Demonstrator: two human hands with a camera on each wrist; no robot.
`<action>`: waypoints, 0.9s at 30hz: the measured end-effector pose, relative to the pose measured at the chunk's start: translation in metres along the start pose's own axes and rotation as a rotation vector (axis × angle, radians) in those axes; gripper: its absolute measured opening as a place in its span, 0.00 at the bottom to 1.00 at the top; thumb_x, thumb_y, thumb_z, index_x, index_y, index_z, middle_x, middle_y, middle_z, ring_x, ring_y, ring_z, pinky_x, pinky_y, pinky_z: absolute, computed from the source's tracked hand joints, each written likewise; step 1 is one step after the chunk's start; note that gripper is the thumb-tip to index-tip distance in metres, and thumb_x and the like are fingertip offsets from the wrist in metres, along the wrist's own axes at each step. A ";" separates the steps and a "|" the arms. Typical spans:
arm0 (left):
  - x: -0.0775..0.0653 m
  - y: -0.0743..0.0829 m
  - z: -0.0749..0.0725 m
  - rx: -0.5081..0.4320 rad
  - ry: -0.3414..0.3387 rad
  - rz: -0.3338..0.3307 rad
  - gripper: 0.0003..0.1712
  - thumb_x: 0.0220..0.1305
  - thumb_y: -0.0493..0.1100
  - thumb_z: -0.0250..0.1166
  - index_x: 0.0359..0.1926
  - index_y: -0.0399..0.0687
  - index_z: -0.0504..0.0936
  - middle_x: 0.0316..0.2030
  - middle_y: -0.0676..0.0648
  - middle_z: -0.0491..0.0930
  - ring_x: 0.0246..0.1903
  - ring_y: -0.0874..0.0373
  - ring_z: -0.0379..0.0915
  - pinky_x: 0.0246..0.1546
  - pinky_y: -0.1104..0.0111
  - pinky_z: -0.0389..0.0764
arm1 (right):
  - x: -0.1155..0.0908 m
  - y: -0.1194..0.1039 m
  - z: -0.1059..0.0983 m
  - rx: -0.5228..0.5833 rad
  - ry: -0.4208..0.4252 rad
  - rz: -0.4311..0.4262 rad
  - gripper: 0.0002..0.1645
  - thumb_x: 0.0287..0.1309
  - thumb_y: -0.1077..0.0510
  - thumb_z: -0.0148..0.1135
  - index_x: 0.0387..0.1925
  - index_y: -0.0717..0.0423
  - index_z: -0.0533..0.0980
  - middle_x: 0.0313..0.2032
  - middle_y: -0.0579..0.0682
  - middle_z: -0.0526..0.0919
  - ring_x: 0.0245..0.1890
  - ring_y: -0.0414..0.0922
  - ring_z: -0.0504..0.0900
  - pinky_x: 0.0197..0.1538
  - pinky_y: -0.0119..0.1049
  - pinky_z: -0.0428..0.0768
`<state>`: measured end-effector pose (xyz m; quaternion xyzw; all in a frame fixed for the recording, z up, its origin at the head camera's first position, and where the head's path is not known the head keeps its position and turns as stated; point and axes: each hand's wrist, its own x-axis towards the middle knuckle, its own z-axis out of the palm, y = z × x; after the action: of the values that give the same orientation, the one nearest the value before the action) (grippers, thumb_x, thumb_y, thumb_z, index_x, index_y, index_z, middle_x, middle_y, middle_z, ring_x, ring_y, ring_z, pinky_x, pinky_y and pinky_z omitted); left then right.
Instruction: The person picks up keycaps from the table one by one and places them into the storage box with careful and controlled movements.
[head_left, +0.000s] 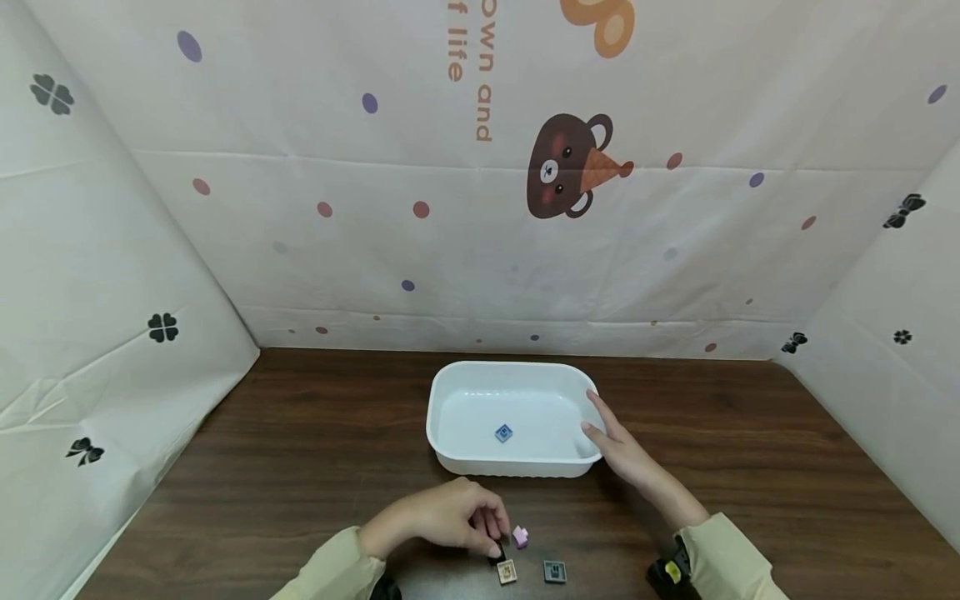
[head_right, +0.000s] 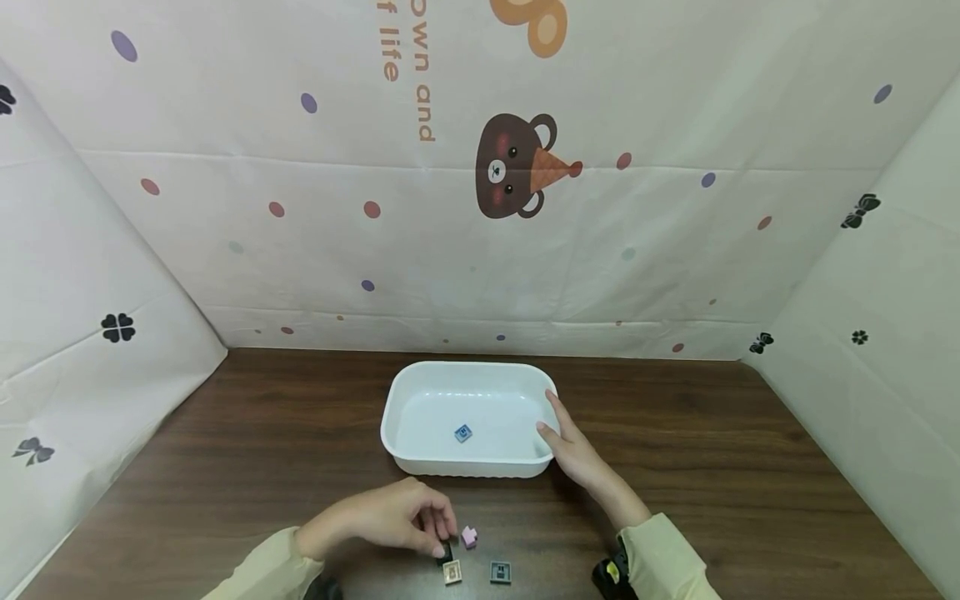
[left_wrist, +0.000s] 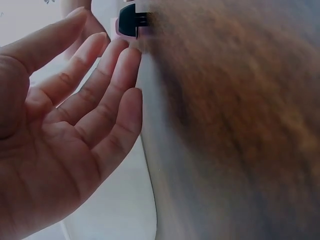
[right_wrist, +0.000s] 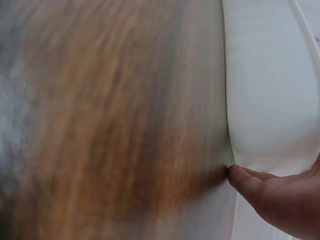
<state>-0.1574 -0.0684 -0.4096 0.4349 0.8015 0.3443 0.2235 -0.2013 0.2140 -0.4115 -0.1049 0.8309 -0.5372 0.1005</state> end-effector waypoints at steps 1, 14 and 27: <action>0.000 0.000 0.000 0.002 -0.004 -0.007 0.09 0.52 0.40 0.68 0.35 0.45 0.80 0.27 0.58 0.78 0.26 0.76 0.70 0.30 0.81 0.73 | 0.000 0.000 0.000 -0.002 -0.002 0.003 0.35 0.69 0.57 0.39 0.70 0.58 0.37 0.69 0.64 0.34 0.68 0.60 0.32 0.63 0.60 0.34; 0.001 0.002 0.001 0.040 -0.039 -0.039 0.10 0.49 0.38 0.69 0.35 0.46 0.80 0.24 0.60 0.76 0.24 0.76 0.69 0.27 0.81 0.73 | 0.001 0.002 0.000 0.005 0.007 -0.001 0.35 0.69 0.56 0.40 0.70 0.58 0.38 0.69 0.64 0.34 0.68 0.60 0.32 0.63 0.60 0.34; 0.004 0.005 0.004 0.193 -0.040 -0.006 0.09 0.46 0.38 0.71 0.31 0.48 0.81 0.20 0.62 0.72 0.20 0.78 0.65 0.24 0.84 0.69 | 0.002 0.003 0.001 0.005 0.007 0.001 0.35 0.69 0.56 0.40 0.70 0.58 0.38 0.69 0.63 0.34 0.68 0.60 0.32 0.63 0.60 0.34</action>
<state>-0.1542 -0.0620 -0.4086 0.4588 0.8276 0.2559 0.1976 -0.2035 0.2136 -0.4146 -0.1025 0.8300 -0.5394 0.0979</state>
